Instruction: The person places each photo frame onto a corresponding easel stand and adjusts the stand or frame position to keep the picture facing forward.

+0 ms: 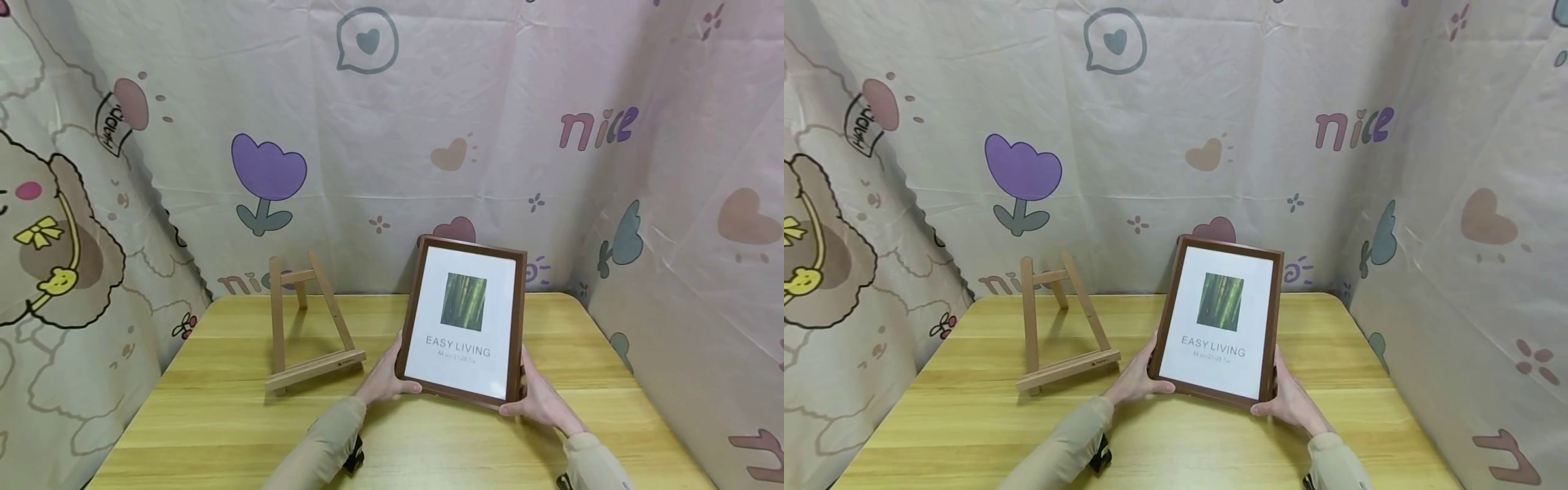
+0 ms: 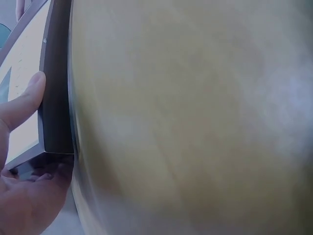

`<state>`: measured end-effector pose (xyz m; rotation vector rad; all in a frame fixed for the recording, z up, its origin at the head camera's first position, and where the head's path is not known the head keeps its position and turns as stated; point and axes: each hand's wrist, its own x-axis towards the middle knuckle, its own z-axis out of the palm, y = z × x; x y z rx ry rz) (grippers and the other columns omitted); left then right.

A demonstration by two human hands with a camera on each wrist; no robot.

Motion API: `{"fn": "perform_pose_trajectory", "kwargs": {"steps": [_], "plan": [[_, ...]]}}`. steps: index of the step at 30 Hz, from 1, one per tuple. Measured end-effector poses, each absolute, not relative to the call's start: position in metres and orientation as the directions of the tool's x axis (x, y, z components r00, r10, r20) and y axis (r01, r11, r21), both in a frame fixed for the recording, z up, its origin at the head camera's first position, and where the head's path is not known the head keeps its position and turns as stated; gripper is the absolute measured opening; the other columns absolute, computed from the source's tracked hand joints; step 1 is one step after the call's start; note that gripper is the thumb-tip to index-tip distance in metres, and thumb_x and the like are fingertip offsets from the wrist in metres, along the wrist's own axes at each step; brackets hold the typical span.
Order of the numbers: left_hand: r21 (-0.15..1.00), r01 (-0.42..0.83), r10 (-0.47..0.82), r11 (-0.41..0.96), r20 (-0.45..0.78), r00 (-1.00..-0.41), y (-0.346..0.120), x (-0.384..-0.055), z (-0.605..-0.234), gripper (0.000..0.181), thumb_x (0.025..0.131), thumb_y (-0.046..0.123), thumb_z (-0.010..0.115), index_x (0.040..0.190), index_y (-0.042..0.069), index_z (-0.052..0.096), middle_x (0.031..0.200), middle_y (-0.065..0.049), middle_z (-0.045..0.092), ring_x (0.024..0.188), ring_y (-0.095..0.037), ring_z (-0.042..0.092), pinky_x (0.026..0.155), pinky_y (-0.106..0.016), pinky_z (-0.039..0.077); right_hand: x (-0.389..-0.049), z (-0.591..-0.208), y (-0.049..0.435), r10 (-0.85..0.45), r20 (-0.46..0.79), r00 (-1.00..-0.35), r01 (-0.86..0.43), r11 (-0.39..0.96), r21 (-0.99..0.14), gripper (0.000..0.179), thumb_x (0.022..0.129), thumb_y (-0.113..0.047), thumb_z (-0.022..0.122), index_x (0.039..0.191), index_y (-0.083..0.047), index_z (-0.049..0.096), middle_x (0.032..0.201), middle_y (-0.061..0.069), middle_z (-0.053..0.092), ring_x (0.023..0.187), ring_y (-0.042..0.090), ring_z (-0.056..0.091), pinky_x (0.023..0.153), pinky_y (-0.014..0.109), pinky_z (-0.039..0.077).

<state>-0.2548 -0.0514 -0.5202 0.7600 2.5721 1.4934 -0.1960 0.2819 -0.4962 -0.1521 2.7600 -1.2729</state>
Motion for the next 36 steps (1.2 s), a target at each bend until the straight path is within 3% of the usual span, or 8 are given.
{"fn": "perform_pose_trajectory", "kwargs": {"steps": [11,18,31,36], "plan": [[0.831,0.431,0.417,0.353,0.272,-0.867,-0.048,-0.256,-0.52,0.126,0.072,0.015,0.09,0.16,-0.002,0.002,0.167,-0.026,0.015,0.152,-0.046,0.023,0.123,-0.063,0.02,-0.2,-0.499,0.284,-0.117,0.017,-0.993,-0.092,0.673,-0.734,0.142,0.067,-0.01,0.093,0.162,-0.014,-0.014,0.13,0.03,0.053,0.093,0.024,0.065,0.074,0.025,0.056],[0.833,0.424,0.378,0.356,0.286,-0.88,-0.048,-0.254,-0.519,0.124,0.074,0.018,0.09,0.161,0.0,0.004,0.167,-0.024,0.014,0.152,-0.047,0.022,0.122,-0.064,0.021,-0.2,-0.499,0.285,-0.122,0.056,-0.991,-0.121,0.635,-0.763,0.139,0.071,-0.008,0.089,0.161,-0.016,-0.017,0.15,0.036,0.033,0.103,0.034,0.064,0.08,0.032,0.06],[0.814,0.467,0.305,0.344,0.374,-0.876,-0.049,-0.254,-0.51,0.125,0.07,0.017,0.092,0.161,0.002,0.009,0.167,-0.021,0.02,0.152,-0.043,0.026,0.122,-0.061,0.027,-0.206,-0.495,0.28,-0.069,0.131,-0.989,-0.147,0.564,-0.812,0.124,0.072,-0.001,0.087,0.162,-0.004,0.002,0.138,0.03,0.042,0.108,0.037,0.064,0.092,0.039,0.06],[0.824,0.474,0.283,0.311,0.396,-0.874,-0.05,-0.255,-0.509,0.127,0.069,0.013,0.093,0.163,0.009,0.007,0.164,-0.02,0.028,0.144,-0.04,0.04,0.117,-0.06,0.036,-0.209,-0.495,0.278,-0.05,0.139,-0.989,-0.144,0.531,-0.835,0.115,0.075,-0.002,0.085,0.16,0.002,0.008,0.142,0.031,0.044,0.114,0.041,0.061,0.099,0.044,0.056]]}}
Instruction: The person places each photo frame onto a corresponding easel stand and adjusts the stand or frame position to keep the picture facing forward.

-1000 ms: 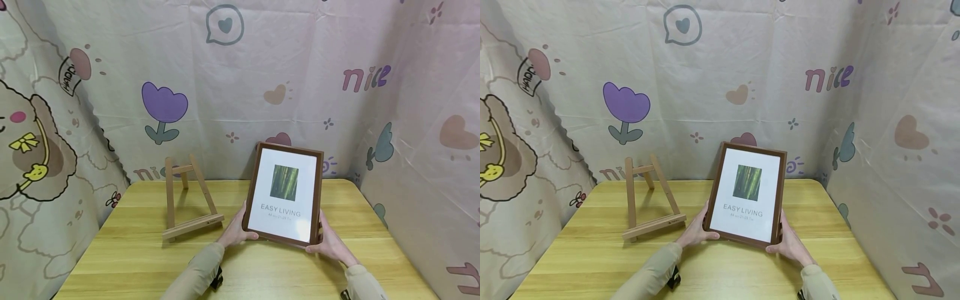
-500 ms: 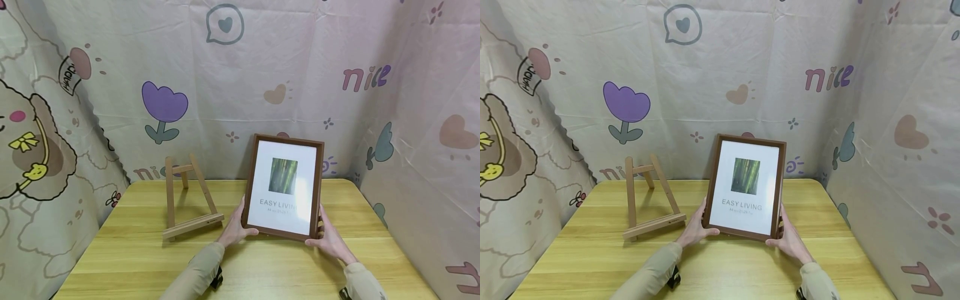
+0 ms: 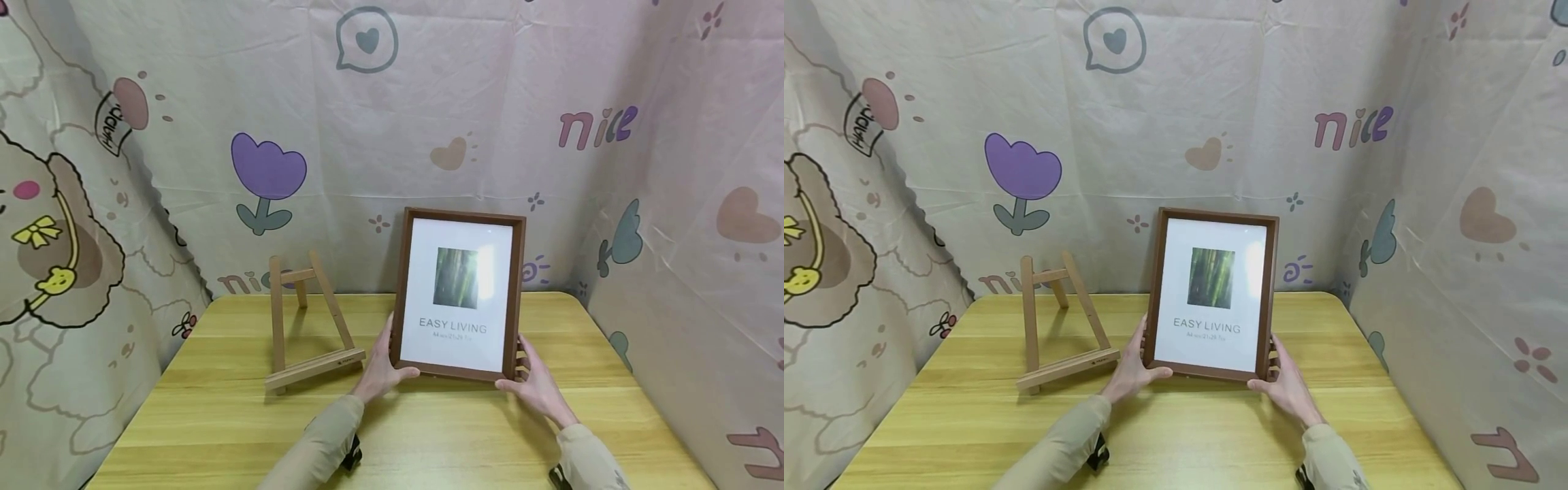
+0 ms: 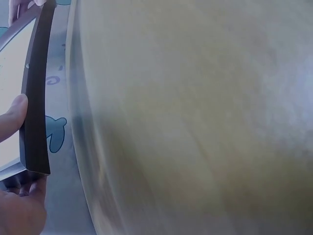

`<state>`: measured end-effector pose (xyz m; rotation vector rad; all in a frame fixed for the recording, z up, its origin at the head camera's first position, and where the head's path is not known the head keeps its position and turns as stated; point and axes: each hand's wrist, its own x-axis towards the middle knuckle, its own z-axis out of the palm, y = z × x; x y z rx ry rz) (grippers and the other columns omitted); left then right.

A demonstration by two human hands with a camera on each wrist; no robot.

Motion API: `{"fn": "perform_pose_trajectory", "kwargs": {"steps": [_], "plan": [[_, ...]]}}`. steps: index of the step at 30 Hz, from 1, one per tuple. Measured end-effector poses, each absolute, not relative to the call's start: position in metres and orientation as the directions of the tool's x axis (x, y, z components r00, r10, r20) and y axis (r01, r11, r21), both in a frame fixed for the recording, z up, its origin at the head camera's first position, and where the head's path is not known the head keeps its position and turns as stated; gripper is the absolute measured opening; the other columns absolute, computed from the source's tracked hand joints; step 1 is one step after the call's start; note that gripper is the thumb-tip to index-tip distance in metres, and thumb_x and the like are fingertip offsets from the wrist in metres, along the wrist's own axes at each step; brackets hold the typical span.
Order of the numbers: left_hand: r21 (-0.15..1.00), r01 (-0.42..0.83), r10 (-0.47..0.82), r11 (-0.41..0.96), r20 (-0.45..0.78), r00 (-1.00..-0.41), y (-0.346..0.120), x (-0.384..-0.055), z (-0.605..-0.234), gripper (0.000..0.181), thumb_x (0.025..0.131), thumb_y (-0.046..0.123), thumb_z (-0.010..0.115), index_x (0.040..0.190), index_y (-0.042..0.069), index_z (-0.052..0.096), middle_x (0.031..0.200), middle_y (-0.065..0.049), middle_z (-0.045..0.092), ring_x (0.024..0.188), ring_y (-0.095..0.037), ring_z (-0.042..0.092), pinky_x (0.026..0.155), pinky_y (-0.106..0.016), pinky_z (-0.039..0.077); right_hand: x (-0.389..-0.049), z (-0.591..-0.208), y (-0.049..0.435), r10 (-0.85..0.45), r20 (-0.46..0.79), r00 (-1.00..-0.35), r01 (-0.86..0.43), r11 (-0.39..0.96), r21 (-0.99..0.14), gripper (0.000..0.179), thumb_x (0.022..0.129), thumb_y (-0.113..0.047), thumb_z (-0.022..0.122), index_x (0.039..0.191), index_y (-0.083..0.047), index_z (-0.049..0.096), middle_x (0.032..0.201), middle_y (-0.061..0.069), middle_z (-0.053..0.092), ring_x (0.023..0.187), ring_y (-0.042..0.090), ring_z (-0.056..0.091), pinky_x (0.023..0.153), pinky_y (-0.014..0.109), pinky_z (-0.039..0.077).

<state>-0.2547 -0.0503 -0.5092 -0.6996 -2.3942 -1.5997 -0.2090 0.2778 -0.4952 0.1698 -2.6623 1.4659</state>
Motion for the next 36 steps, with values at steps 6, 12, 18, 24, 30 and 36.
{"fn": "perform_pose_trajectory", "kwargs": {"steps": [6,12,18,24,30,36], "plan": [[0.834,0.465,0.239,0.295,0.407,-0.882,-0.053,-0.254,-0.505,0.127,0.069,0.008,0.092,0.164,0.018,0.008,0.156,-0.015,0.042,0.129,-0.032,0.055,0.107,-0.053,0.048,-0.212,-0.493,0.274,-0.052,0.198,-0.979,-0.197,0.511,-0.837,0.107,0.079,-0.003,0.084,0.159,0.003,0.013,0.148,0.031,0.042,0.119,0.043,0.059,0.104,0.05,0.052],[0.827,0.455,0.204,0.331,0.408,-0.89,-0.056,-0.25,-0.497,0.124,0.071,0.007,0.091,0.163,0.014,0.008,0.161,-0.016,0.035,0.135,-0.036,0.05,0.11,-0.055,0.046,-0.216,-0.491,0.268,-0.081,0.29,-0.953,-0.293,0.477,-0.828,0.102,0.079,0.0,0.082,0.159,0.0,0.019,0.148,0.025,0.042,0.109,0.019,0.06,0.096,0.03,0.057],[0.834,0.438,0.183,0.335,0.399,-0.899,-0.061,-0.248,-0.491,0.124,0.07,0.004,0.09,0.164,0.017,0.009,0.157,-0.014,0.04,0.128,-0.03,0.055,0.107,-0.049,0.05,-0.22,-0.491,0.262,-0.095,0.337,-0.937,-0.341,0.465,-0.817,0.099,0.08,0.0,0.082,0.159,-0.002,0.022,0.148,0.023,0.041,0.104,0.0,0.054,0.095,0.014,0.052],[0.827,0.441,0.158,0.349,0.412,-0.897,-0.065,-0.246,-0.489,0.123,0.071,0.005,0.09,0.164,0.017,0.01,0.164,-0.013,0.03,0.137,-0.034,0.048,0.112,-0.052,0.045,-0.223,-0.491,0.257,-0.111,0.363,-0.925,-0.375,0.424,-0.824,0.101,0.078,0.0,0.082,0.16,-0.004,0.022,0.146,0.023,0.042,0.104,-0.002,0.053,0.095,0.011,0.05],[0.793,0.471,0.137,0.386,0.456,-0.88,-0.071,-0.242,-0.488,0.121,0.071,0.006,0.091,0.163,0.01,0.012,0.164,-0.019,0.029,0.138,-0.038,0.047,0.112,-0.057,0.044,-0.226,-0.49,0.251,-0.122,0.366,-0.923,-0.381,0.433,-0.817,0.102,0.078,-0.003,0.083,0.16,-0.005,0.023,0.146,0.022,0.043,0.106,0.004,0.055,0.1,0.026,0.054],[0.786,0.47,0.12,0.402,0.464,-0.878,-0.079,-0.241,-0.486,0.122,0.07,0.007,0.091,0.162,0.008,0.011,0.165,-0.019,0.027,0.142,-0.039,0.043,0.115,-0.056,0.041,-0.233,-0.491,0.245,-0.146,0.411,-0.9,-0.433,0.409,-0.803,0.101,0.077,-0.001,0.083,0.16,-0.006,0.024,0.141,0.021,0.046,0.104,0.004,0.055,0.098,0.018,0.053]]}}
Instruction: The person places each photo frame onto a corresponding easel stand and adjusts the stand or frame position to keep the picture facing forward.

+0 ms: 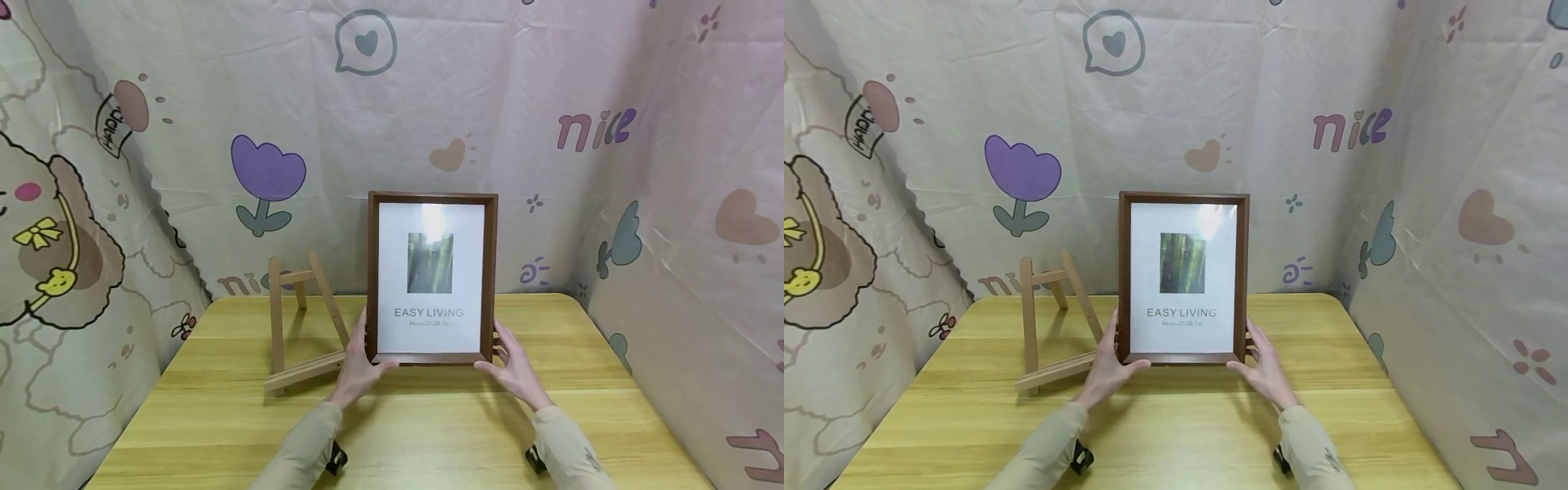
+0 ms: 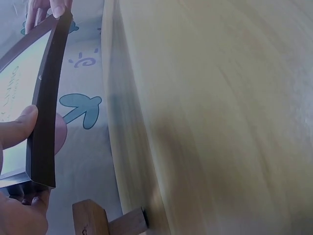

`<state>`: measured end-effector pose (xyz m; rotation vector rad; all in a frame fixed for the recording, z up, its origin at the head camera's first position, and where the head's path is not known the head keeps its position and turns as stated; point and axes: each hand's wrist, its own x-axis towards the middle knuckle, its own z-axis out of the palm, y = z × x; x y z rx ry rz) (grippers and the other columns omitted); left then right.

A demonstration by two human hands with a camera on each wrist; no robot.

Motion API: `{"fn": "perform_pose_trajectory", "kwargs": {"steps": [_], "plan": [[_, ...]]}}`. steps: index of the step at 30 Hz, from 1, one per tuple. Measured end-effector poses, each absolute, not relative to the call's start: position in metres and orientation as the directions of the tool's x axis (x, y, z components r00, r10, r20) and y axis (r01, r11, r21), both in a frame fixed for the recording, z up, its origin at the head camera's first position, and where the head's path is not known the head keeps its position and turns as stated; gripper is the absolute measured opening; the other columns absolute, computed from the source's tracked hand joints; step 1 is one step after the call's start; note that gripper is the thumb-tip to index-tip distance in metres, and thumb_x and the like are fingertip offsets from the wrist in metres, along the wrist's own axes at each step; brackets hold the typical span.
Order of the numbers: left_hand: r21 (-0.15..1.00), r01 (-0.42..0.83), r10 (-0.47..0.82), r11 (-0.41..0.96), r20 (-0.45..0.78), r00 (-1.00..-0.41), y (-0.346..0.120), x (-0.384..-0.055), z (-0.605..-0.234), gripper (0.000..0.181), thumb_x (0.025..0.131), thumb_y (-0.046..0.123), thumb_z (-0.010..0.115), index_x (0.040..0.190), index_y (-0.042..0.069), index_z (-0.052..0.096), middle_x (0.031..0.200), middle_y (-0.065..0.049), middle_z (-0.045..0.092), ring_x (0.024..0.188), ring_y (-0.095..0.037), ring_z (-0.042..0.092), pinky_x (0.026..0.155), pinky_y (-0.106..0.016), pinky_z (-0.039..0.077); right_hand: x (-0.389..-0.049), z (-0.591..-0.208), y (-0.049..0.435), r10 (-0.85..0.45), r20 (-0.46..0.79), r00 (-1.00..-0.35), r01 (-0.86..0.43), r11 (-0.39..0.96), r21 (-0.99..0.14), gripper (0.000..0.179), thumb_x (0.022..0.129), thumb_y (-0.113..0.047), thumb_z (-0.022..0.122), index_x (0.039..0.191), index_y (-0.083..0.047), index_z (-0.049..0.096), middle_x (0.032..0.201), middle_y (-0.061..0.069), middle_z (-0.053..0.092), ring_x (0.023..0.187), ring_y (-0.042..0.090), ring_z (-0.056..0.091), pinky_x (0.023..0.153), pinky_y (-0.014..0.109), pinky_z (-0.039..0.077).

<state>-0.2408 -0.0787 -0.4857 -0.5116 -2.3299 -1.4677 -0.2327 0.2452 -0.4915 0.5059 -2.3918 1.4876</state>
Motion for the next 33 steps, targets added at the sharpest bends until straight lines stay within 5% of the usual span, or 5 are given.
{"fn": "perform_pose_trajectory", "kwargs": {"steps": [5,22,33], "plan": [[0.804,0.448,0.107,0.391,0.444,-0.89,-0.085,-0.24,-0.485,0.123,0.071,0.007,0.091,0.163,0.011,0.01,0.167,-0.014,0.024,0.146,-0.037,0.039,0.119,-0.053,0.037,-0.239,-0.492,0.24,-0.178,0.459,-0.87,-0.492,0.341,-0.801,0.1,0.075,0.004,0.081,0.158,-0.001,0.025,0.134,0.024,0.047,0.101,0.001,0.055,0.094,0.008,0.05],[0.783,0.438,0.06,0.442,0.462,-0.885,-0.104,-0.23,-0.483,0.124,0.072,0.011,0.091,0.163,0.009,0.008,0.164,-0.022,0.026,0.148,-0.045,0.033,0.118,-0.062,0.034,-0.251,-0.484,0.219,-0.227,0.348,-0.91,-0.409,0.338,-0.848,0.1,0.078,0.005,0.079,0.159,0.001,0.02,0.141,0.027,0.043,0.113,0.036,0.057,0.107,0.043,0.051],[0.778,0.415,0.034,0.473,0.454,-0.89,-0.124,-0.225,-0.478,0.125,0.073,0.01,0.09,0.163,0.01,0.005,0.167,-0.023,0.019,0.15,-0.046,0.028,0.118,-0.064,0.031,-0.262,-0.484,0.198,-0.269,0.377,-0.886,-0.451,0.316,-0.835,0.103,0.077,0.006,0.079,0.16,0.0,0.019,0.141,0.026,0.042,0.109,0.021,0.057,0.103,0.029,0.054]]}}
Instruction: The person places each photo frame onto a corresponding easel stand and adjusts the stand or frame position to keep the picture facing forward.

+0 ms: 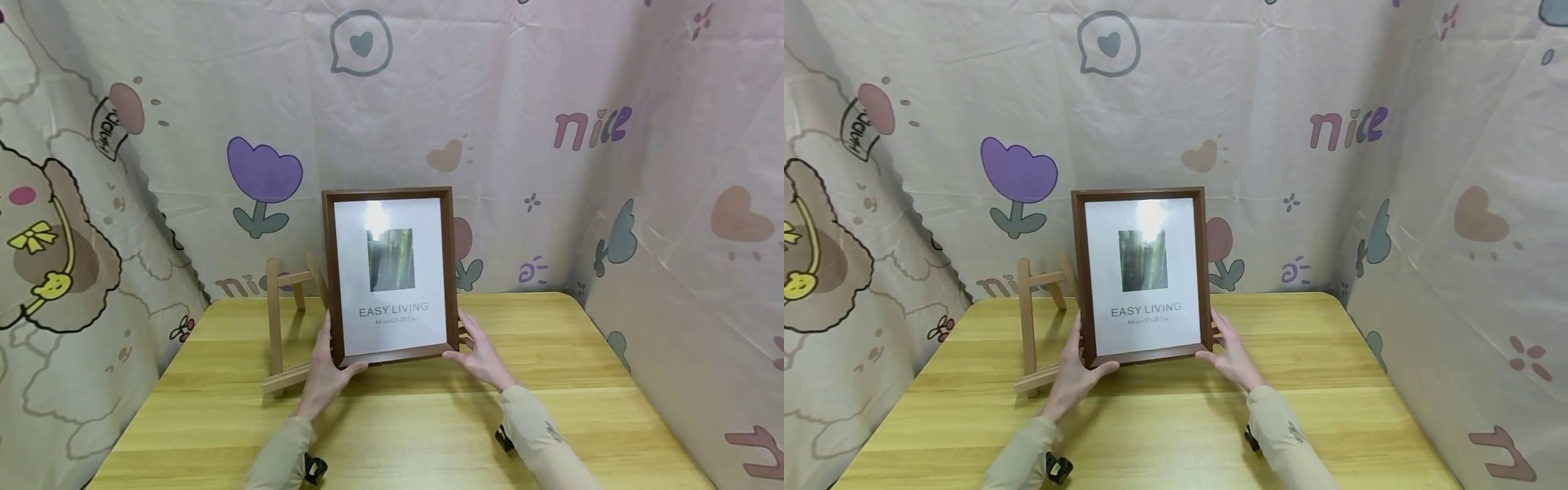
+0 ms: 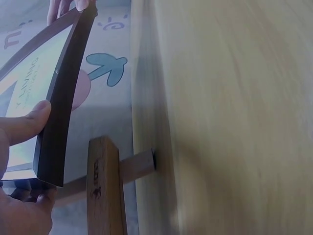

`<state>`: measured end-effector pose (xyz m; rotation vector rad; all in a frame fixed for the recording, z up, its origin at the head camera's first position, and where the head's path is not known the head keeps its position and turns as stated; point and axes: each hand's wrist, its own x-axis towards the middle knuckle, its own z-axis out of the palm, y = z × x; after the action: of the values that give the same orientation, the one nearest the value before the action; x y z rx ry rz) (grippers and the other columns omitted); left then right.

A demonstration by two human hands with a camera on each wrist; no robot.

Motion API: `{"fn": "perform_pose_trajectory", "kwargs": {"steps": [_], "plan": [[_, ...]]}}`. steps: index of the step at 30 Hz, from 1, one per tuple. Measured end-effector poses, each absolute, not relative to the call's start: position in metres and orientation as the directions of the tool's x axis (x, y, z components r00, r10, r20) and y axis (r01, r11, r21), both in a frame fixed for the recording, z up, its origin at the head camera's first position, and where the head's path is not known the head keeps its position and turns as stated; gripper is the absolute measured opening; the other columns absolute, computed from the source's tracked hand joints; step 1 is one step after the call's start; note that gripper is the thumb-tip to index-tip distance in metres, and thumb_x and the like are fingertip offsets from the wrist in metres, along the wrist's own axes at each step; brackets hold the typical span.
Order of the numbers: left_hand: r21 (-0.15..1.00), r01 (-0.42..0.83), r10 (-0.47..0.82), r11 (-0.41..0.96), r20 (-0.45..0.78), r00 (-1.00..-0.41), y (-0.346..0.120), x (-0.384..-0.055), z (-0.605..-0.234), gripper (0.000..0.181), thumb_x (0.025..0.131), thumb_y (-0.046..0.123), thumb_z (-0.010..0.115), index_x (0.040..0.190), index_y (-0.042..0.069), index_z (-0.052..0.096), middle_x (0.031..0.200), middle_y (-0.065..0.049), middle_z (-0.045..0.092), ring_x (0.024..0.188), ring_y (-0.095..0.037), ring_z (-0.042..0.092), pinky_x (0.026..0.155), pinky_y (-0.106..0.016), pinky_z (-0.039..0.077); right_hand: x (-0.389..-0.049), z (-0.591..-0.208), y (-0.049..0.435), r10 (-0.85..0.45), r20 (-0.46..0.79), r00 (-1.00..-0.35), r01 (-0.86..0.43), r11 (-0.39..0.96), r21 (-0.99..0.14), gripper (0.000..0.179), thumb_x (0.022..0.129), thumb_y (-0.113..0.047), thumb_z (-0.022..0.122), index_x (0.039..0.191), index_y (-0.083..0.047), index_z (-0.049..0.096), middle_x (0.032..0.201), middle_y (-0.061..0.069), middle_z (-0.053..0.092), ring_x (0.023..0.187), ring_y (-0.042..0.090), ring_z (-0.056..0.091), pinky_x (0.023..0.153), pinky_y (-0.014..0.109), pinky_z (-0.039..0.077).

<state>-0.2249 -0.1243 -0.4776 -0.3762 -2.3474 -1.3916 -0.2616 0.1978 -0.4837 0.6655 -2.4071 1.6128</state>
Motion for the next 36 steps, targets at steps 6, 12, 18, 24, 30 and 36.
{"fn": "perform_pose_trajectory", "kwargs": {"steps": [6,12,18,24,30,36], "plan": [[0.78,0.41,0.004,0.473,0.463,-0.886,-0.137,-0.221,-0.477,0.124,0.073,0.012,0.09,0.163,0.01,0.004,0.165,-0.025,0.022,0.147,-0.047,0.032,0.116,-0.066,0.033,-0.268,-0.48,0.183,-0.293,0.363,-0.885,-0.446,0.304,-0.842,0.103,0.077,0.007,0.079,0.16,-0.001,0.018,0.145,0.026,0.04,0.113,0.032,0.058,0.103,0.035,0.054],[0.771,0.407,-0.012,0.489,0.473,-0.881,-0.15,-0.218,-0.474,0.126,0.072,0.008,0.09,0.164,0.012,0.003,0.166,-0.024,0.019,0.147,-0.048,0.031,0.115,-0.067,0.033,-0.274,-0.479,0.169,-0.307,0.372,-0.876,-0.46,0.301,-0.835,0.101,0.078,0.01,0.078,0.16,-0.001,0.02,0.143,0.026,0.043,0.114,0.039,0.057,0.102,0.045,0.055],[0.759,0.408,-0.019,0.507,0.483,-0.875,-0.161,-0.217,-0.471,0.126,0.073,0.01,0.09,0.163,0.012,0.002,0.167,-0.024,0.016,0.147,-0.049,0.03,0.114,-0.068,0.033,-0.276,-0.474,0.157,-0.325,0.358,-0.875,-0.452,0.285,-0.845,0.1,0.079,0.009,0.077,0.16,-0.001,0.02,0.146,0.024,0.042,0.116,0.038,0.057,0.103,0.042,0.054],[0.735,0.423,-0.026,0.53,0.512,-0.858,-0.169,-0.218,-0.469,0.127,0.071,0.009,0.091,0.163,0.012,0.004,0.166,-0.023,0.022,0.143,-0.045,0.038,0.111,-0.061,0.04,-0.278,-0.469,0.148,-0.325,0.346,-0.88,-0.443,0.303,-0.844,0.099,0.08,0.006,0.078,0.16,-0.004,0.02,0.147,0.022,0.042,0.118,0.038,0.057,0.105,0.046,0.053],[0.738,0.396,-0.056,0.547,0.504,-0.862,-0.177,-0.215,-0.468,0.13,0.069,0.008,0.092,0.164,0.015,0.004,0.163,-0.023,0.029,0.138,-0.042,0.045,0.107,-0.013,0.036,-0.282,-0.468,0.139,-0.338,0.352,-0.873,-0.459,0.322,-0.828,0.099,0.08,0.004,0.079,0.16,-0.003,0.021,0.142,0.02,0.046,0.115,0.034,0.059,0.104,0.046,0.053],[0.751,0.371,-0.066,0.546,0.48,-0.875,-0.187,-0.213,-0.469,0.131,0.071,0.009,0.091,0.164,0.02,0.0,0.167,-0.02,0.022,0.143,-0.042,0.04,0.113,-0.046,0.04,-0.282,-0.466,0.129,-0.355,0.336,-0.873,-0.462,0.376,-0.803,0.099,0.082,-0.002,0.079,0.161,-0.005,0.02,0.145,0.018,0.046,0.121,0.034,0.056,0.108,0.049,0.051]]}}
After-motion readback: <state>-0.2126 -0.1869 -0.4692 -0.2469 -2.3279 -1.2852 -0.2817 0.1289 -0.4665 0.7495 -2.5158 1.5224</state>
